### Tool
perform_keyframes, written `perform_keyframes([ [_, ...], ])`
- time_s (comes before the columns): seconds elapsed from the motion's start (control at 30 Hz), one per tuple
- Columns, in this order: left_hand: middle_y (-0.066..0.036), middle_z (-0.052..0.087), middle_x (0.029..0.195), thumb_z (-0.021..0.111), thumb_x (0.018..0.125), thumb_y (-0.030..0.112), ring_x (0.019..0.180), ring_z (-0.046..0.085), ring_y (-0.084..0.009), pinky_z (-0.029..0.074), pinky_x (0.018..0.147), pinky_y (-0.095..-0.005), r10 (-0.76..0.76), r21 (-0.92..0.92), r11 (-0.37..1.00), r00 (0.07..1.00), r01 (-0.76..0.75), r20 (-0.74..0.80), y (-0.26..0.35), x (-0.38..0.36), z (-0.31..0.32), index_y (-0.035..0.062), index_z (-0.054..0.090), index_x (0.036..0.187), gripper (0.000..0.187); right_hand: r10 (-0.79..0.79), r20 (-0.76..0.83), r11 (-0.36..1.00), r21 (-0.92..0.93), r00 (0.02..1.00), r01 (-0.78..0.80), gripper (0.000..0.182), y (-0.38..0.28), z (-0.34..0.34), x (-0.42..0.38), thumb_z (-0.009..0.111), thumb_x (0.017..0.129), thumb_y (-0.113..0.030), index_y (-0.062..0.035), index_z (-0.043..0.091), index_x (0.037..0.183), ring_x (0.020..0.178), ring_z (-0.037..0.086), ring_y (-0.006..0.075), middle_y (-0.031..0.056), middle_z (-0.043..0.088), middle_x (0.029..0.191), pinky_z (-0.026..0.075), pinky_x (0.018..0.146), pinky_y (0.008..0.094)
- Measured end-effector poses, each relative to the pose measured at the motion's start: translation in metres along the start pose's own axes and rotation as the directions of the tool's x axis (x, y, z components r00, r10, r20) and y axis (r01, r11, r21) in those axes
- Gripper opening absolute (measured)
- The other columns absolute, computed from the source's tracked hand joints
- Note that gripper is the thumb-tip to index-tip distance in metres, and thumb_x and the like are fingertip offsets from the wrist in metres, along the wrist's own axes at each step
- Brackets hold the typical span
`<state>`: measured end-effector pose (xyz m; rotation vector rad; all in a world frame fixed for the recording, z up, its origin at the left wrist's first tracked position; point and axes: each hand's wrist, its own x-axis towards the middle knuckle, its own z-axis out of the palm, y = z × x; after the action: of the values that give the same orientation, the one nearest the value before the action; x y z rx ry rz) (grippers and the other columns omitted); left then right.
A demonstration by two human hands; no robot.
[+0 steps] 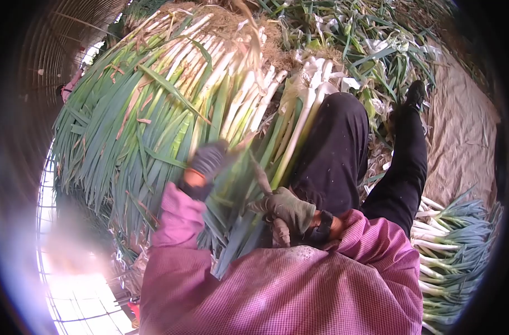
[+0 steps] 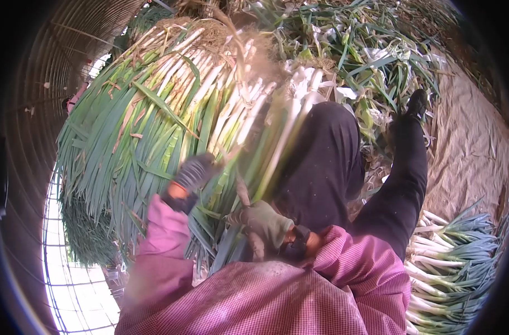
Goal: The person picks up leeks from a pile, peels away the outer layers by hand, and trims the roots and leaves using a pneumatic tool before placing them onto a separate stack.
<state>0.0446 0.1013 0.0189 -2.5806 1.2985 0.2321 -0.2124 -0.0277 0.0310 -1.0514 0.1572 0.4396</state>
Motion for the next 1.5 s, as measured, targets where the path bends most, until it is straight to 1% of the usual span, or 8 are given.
perform_keyframes([
  [0.43, -0.027, 0.062, 0.083, 0.062, 0.078, 0.035, 0.077, 0.062, -0.0413, 0.05, 0.072, -0.0446, -0.039, -0.155, 0.986, 0.988, 0.062, 0.149, -0.001, 0.007, -0.005, -0.0013, 0.066, 0.083, 0.037, 0.272, -0.133, 0.96, -0.035, 0.953, -0.279, 0.035, -0.019, 0.01, 0.0, 0.071, 0.084, -0.024, 0.0076, 0.065, 0.097, 0.049, 0.055, 0.0142, 0.0091, 0.061, 0.069, 0.046, 0.052, 0.0292],
  [0.53, -0.014, 0.064, 0.075, 0.064, 0.084, 0.033, 0.066, 0.061, -0.0263, 0.05, 0.061, -0.0377, -0.25, -0.934, 0.335, 0.967, 0.124, 0.039, 0.001, 0.028, -0.042, 0.0039, 0.067, 0.083, 0.029, 0.272, -0.166, 0.955, -0.074, 0.948, -0.287, 0.034, -0.005, 0.001, 0.013, 0.071, 0.082, -0.02, 0.0055, 0.065, 0.104, 0.072, 0.059, 0.0207, 0.0128, 0.062, 0.083, 0.047, 0.066, 0.0338],
  [0.67, -0.008, 0.06, 0.086, 0.059, 0.093, 0.03, 0.076, 0.058, -0.0146, 0.049, 0.068, -0.0265, -0.025, -0.849, -0.484, 0.973, -0.212, -0.229, -0.048, 0.084, -0.16, 0.0039, 0.059, 0.096, 0.026, 0.257, -0.185, 0.965, 0.001, 0.949, -0.261, 0.035, -0.017, 0.001, 0.004, 0.071, 0.082, -0.017, 0.0057, 0.064, 0.108, 0.08, 0.059, 0.0235, 0.0158, 0.062, 0.088, 0.047, 0.071, 0.0353],
  [0.8, -0.011, 0.063, 0.096, 0.062, 0.088, 0.046, 0.088, 0.061, -0.0202, 0.051, 0.076, -0.0371, -0.101, -0.858, -0.404, 0.947, -0.318, -0.303, -0.014, 0.088, -0.219, 0.0085, 0.058, 0.1, 0.039, 0.207, -0.548, 0.854, 0.505, 0.81, 0.123, 0.021, -0.011, 0.01, 0.014, 0.07, 0.081, -0.017, 0.0006, 0.059, 0.087, 0.056, 0.051, 0.0129, 0.0019, 0.055, 0.071, 0.041, 0.051, 0.0284],
  [0.9, -0.005, 0.061, 0.089, 0.062, 0.083, 0.027, 0.082, 0.06, -0.0168, 0.051, 0.069, -0.0338, -0.049, -0.871, 0.488, 0.994, -0.06, -0.096, -0.009, 0.083, -0.135, 0.0106, 0.057, 0.099, 0.023, 0.17, -0.521, 0.831, 0.532, 0.836, 0.163, 0.017, -0.012, 0.009, 0.012, 0.07, 0.08, -0.016, -0.005, 0.057, 0.084, 0.053, 0.046, 0.0097, 0.0004, 0.052, 0.067, 0.036, 0.048, 0.0261],
  [1.0, -0.02, 0.06, 0.083, 0.06, 0.085, 0.023, 0.078, 0.063, -0.0348, 0.051, 0.065, -0.0425, 0.145, -0.003, 0.988, 0.936, -0.154, -0.321, 0.007, 0.026, -0.001, 0.0077, 0.058, 0.082, 0.016, 0.182, -0.507, 0.852, 0.509, 0.842, 0.122, 0.017, -0.015, 0.009, 0.005, 0.071, 0.08, -0.016, -0.0044, 0.059, 0.085, 0.054, 0.047, 0.0098, 0.0003, 0.052, 0.067, 0.038, 0.049, 0.0264],
  [1.33, -0.016, 0.063, 0.085, 0.062, 0.082, 0.028, 0.08, 0.065, -0.0298, 0.051, 0.068, -0.0395, -0.185, 0.101, 0.974, 0.967, 0.205, -0.173, 0.073, -0.04, 0.047, 0.0043, 0.06, 0.093, 0.026, 0.24, -0.392, 0.92, 0.385, 0.888, -0.079, 0.031, -0.02, 0.015, -0.004, 0.07, 0.08, -0.011, 0.0077, 0.061, 0.103, 0.076, 0.06, 0.0212, 0.0122, 0.063, 0.091, 0.048, 0.068, 0.032],
  [1.5, -0.022, 0.067, 0.086, 0.065, 0.08, 0.03, 0.08, 0.068, -0.0321, 0.053, 0.072, -0.0403, -0.147, -0.057, 0.984, 0.955, 0.166, 0.257, 0.062, -0.021, 0.008, -0.0013, 0.068, 0.094, 0.034, 0.154, -0.396, 0.926, 0.377, 0.905, 0.008, 0.033, -0.025, 0.023, -0.025, 0.069, 0.082, -0.018, 0.0083, 0.055, 0.097, 0.041, 0.05, 0.0145, 0.0065, 0.055, 0.07, 0.043, 0.036, 0.0315],
])
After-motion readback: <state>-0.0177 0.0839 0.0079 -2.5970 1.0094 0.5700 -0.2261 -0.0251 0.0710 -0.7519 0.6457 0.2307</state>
